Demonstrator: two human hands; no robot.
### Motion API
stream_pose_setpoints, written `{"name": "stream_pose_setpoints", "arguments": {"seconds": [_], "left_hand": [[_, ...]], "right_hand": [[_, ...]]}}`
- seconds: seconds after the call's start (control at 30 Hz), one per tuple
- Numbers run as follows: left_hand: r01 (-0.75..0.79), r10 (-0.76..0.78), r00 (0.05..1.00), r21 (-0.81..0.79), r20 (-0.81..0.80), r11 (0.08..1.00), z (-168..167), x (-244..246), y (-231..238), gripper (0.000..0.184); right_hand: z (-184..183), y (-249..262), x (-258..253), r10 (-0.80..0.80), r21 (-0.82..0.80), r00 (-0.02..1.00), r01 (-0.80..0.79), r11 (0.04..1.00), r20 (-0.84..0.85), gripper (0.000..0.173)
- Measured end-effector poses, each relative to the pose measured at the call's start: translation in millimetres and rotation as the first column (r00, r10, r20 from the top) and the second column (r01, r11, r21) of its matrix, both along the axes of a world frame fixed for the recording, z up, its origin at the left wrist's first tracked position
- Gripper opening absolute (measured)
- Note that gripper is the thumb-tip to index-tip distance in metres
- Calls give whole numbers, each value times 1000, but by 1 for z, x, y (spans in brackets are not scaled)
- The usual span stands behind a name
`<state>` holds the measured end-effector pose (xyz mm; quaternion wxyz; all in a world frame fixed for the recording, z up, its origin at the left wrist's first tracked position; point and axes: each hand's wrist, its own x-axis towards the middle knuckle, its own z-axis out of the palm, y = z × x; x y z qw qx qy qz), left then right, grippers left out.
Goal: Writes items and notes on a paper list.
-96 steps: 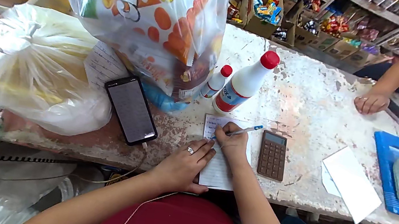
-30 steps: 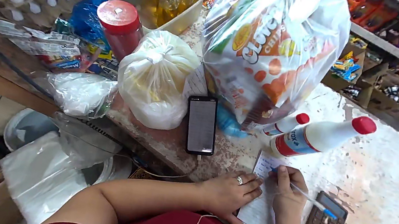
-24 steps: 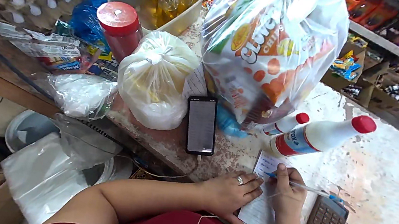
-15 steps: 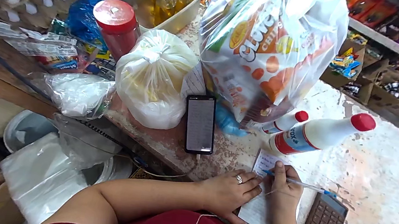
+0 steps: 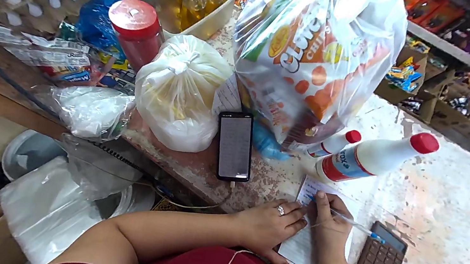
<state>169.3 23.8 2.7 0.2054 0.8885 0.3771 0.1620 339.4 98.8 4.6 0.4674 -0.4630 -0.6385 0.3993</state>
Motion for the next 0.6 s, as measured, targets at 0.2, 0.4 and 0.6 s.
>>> {"name": "stream_pose_setpoints", "arguments": {"seconds": [0.2, 0.4, 0.6], "left_hand": [[-4, 3, 1000, 31, 23, 1000, -2, 0, -1, 91], [-8, 6, 1000, 89, 31, 996, -4, 0, -1, 89], [-15, 11, 999, 92, 36, 996, -4, 0, -1, 88]], "right_hand": [[2, -1, -3, -36, 37, 999, 35, 999, 16, 14], [-1, -1, -2, -62, 44, 998, 61, 997, 26, 20], [0, -2, -2, -57, 46, 997, 55, 997, 49, 23]]}}
